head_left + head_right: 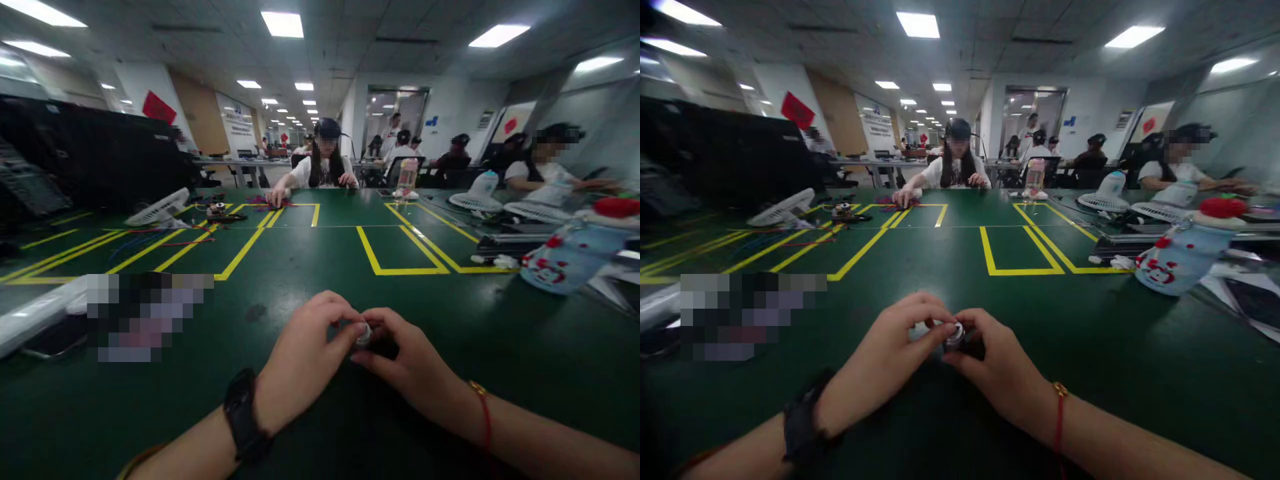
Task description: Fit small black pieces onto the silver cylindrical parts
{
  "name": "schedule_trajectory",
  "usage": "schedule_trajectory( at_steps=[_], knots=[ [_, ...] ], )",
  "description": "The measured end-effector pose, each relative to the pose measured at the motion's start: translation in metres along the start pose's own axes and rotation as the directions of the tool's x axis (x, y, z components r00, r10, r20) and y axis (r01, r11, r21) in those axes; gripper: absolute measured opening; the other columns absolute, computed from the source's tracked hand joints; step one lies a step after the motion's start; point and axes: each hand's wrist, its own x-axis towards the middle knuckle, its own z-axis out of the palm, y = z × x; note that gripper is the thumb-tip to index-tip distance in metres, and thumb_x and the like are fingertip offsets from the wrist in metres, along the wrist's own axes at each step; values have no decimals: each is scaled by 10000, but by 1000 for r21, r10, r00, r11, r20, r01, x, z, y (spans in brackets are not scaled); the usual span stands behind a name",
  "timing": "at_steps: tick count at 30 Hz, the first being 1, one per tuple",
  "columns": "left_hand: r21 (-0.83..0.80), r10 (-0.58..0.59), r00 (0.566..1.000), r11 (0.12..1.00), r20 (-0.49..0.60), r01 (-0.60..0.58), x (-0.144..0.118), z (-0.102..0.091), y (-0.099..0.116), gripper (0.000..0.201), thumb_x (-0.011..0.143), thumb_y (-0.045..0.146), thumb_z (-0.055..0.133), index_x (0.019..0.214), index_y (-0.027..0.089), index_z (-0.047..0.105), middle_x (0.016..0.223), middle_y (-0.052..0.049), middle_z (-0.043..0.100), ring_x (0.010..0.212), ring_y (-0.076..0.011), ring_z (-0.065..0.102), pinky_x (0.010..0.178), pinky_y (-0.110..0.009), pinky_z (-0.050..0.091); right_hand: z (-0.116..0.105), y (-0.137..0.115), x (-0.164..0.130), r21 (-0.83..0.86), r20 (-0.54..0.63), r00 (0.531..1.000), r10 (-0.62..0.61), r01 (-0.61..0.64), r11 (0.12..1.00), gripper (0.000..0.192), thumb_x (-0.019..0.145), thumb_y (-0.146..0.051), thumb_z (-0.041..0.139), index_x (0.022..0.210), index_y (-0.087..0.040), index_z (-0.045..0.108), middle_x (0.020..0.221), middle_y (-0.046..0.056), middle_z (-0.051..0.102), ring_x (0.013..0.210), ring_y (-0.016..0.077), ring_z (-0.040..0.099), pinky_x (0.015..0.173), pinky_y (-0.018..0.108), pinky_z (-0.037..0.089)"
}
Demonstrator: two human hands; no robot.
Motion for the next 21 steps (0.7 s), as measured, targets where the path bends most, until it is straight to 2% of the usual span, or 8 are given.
schedule_trajectory(
  at_steps=[2, 4, 8, 13, 15, 17, 19, 21],
  knots=[
    [-10, -13, 999, 1000, -46, 12, 0, -9, -1, 115, 874, 180, 581, 832, 203, 685, 883, -3, 633, 866, -147, 582, 780, -266, 442, 0, 0, -3, -3, -15, 1000, -14, 14, 1000, 362, 786, -283, 649, 1117, -268, 502, 1034, -51, 587, 889, 54, 554, 780, 181, 468],
    [-4, -38, 998, 999, -43, 38, -2, -16, -6, 112, 877, 205, 581, 849, 216, 689, 899, -2, 639, 877, -153, 585, 793, -275, 445, 1, 0, -5, -15, -27, 999, -23, 23, 1000, 359, 785, -264, 639, 1116, -261, 499, 1026, -45, 589, 891, 58, 557, 787, 187, 471],
    [77, -116, 990, 991, 86, 110, -10, -13, -29, 106, 858, 251, 610, 867, 253, 715, 923, 0, 652, 878, -170, 592, 817, -307, 450, 3, 1, -7, -62, -36, 999, -27, 25, 998, 366, 780, -250, 623, 1119, -253, 487, 1023, -30, 587, 888, 69, 563, 781, 201, 481],
    [195, -122, 980, 977, 155, 91, -15, -2, -41, 101, 838, 304, 634, 860, 290, 732, 960, 8, 671, 932, -201, 585, 848, -346, 433, 2, 5, -10, -175, -34, 996, -85, 78, 982, 628, 769, -287, 638, 1323, -306, 343, 1269, -1, 486, 1114, 110, 501, 988, 282, 430],
    [172, -128, 979, 980, 159, 101, -14, -2, -39, 128, 840, 315, 631, 924, 298, 727, 981, 5, 673, 949, -204, 586, 865, -349, 433, 0, 4, -10, -198, 8, 994, -108, 107, 974, 579, 793, -280, 611, 1315, -315, 363, 1279, -4, 481, 1140, 111, 488, 1008, 285, 418],
    [118, -143, 977, 985, 158, 125, -14, -7, -37, 201, 846, 320, 622, 1030, 303, 701, 1018, -1, 671, 961, -201, 588, 878, -343, 437, -5, 3, -11, -216, 15, 994, -107, 108, 970, 473, 822, -281, 573, 1267, -306, 413, 1222, -6, 520, 1080, 100, 523, 957, 262, 453],
    [58, -171, 973, 985, 156, 164, -16, -14, -38, 271, 862, 328, 596, 1125, 308, 656, 1076, -4, 659, 964, -194, 591, 877, -332, 447, -17, 6, -15, -271, -47, 994, -99, 82, 959, 437, 826, -316, 571, 1240, -283, 434, 1175, 7, 546, 1025, 107, 551, 907, 255, 480],
    [28, -213, 966, 977, 144, 211, -22, -25, -42, 296, 880, 358, 562, 1165, 313, 627, 1111, -4, 645, 954, -192, 595, 861, -328, 458, -38, 15, -22, -364, -163, 983, -90, 25, 931, 448, 816, -369, 580, 1228, -253, 444, 1153, 31, 559, 1003, 131, 568, 873, 271, 495]
  ],
)
